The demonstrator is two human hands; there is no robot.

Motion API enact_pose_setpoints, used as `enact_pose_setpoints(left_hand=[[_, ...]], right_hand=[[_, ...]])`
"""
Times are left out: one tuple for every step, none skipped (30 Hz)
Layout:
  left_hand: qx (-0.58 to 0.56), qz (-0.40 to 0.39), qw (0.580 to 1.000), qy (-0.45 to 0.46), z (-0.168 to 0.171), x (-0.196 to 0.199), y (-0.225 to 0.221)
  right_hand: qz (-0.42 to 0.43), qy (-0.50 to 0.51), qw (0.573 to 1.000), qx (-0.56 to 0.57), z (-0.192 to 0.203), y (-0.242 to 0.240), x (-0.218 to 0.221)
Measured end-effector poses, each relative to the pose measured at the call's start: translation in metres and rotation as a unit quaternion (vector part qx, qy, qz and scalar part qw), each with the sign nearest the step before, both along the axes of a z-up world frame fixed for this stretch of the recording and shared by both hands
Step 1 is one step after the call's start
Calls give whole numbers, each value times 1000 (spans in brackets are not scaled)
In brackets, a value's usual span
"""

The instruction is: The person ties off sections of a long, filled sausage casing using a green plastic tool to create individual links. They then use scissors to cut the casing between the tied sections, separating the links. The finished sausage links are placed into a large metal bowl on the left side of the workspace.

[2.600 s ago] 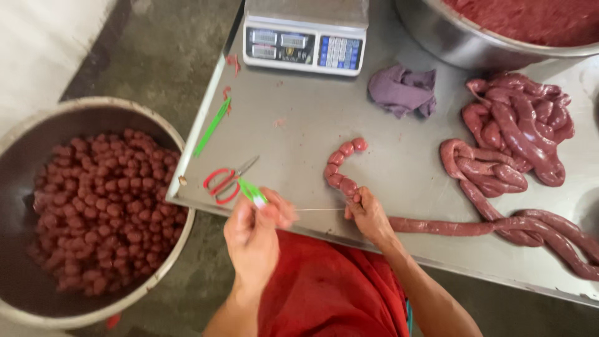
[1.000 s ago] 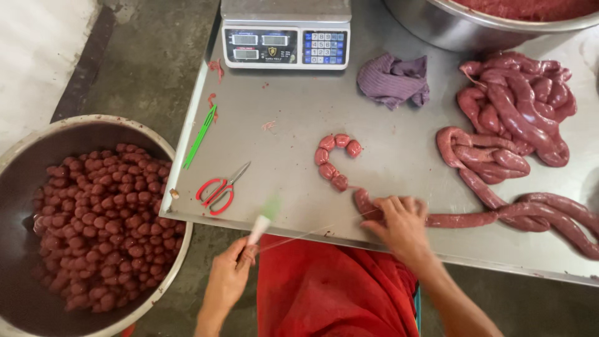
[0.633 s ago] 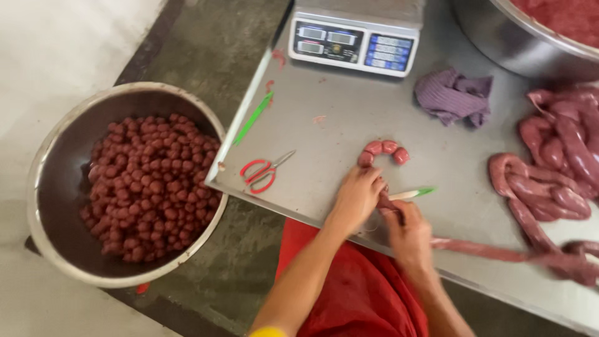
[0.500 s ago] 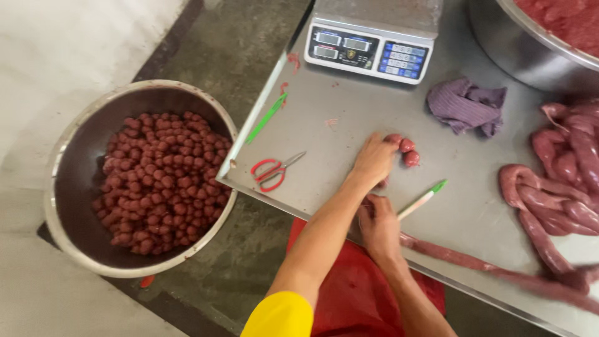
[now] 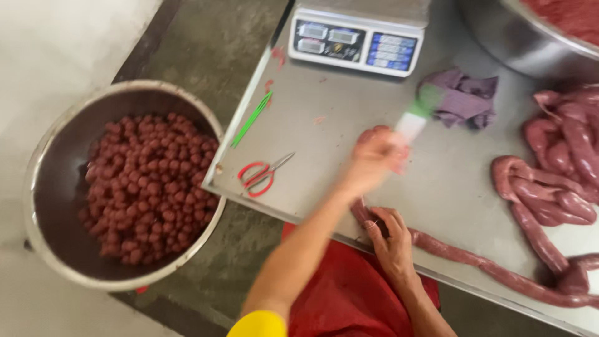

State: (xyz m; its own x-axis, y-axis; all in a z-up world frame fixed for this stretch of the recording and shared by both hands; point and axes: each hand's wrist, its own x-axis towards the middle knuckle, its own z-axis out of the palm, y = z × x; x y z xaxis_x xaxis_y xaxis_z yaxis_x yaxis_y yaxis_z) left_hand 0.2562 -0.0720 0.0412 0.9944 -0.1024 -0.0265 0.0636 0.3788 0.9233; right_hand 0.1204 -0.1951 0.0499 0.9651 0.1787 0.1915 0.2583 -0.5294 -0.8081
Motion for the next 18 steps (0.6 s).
enact_pose_setpoints(left_hand=[[18, 34, 997, -63, 15, -19, 38], [60, 47, 996, -36, 30, -35, 68], [288, 148, 917, -235, 43, -50, 98], [438, 167, 847, -251, 51, -72, 118], [544, 163, 789, -236, 53, -94, 127], [642, 158, 718, -219, 48, -112, 129], [654, 110, 722, -196, 37, -128, 121], [664, 63, 724, -173, 24, -134, 115], [560, 72, 810, -159, 9, -134, 104], [446, 80, 881, -141, -5, -134, 87], [322, 88, 935, -120, -15, -134, 74], [209, 105, 971, -46, -22, -129, 68], [92, 120, 988, 23, -27, -113, 63], [-27, 131, 987, 93, -30, -100, 61], [-65, 147, 980, 118, -32, -91, 65], [-104, 163, 971, 143, -34, -82, 72], [-139, 177, 959, 173, -35, -79, 78], [-83, 175, 967, 168, -35, -76, 81]], right_hand=[[-14, 22, 1000, 2, 5, 0, -5], [-37, 41, 998, 11, 9, 0, -8], [-59, 57, 996, 21, 12, 2, -4], [-80, 73, 994, 32, 14, 3, 0], [-80, 58, 994, 50, 18, 5, 3], [-81, 42, 994, 68, 20, 7, 6], [-80, 32, 993, 83, 23, 9, 4], [-61, 32, 994, 84, 24, 13, 3], [-40, 31, 995, 83, 24, 19, 2], [-20, 30, 996, 81, 24, 26, 1], [-27, -4, 997, 69, 23, 31, 3], [-33, -38, 997, 55, 21, 36, 4], [-38, -78, 995, 43, 18, 37, 8], [-68, -5, 997, 40, 14, 36, 10], [-94, 70, 992, 39, 9, 38, 13], [-120, 144, 982, 37, 4, 37, 16], [-106, 113, 988, 17, -1, 35, 15], [-91, 82, 993, -3, -5, 34, 17]])
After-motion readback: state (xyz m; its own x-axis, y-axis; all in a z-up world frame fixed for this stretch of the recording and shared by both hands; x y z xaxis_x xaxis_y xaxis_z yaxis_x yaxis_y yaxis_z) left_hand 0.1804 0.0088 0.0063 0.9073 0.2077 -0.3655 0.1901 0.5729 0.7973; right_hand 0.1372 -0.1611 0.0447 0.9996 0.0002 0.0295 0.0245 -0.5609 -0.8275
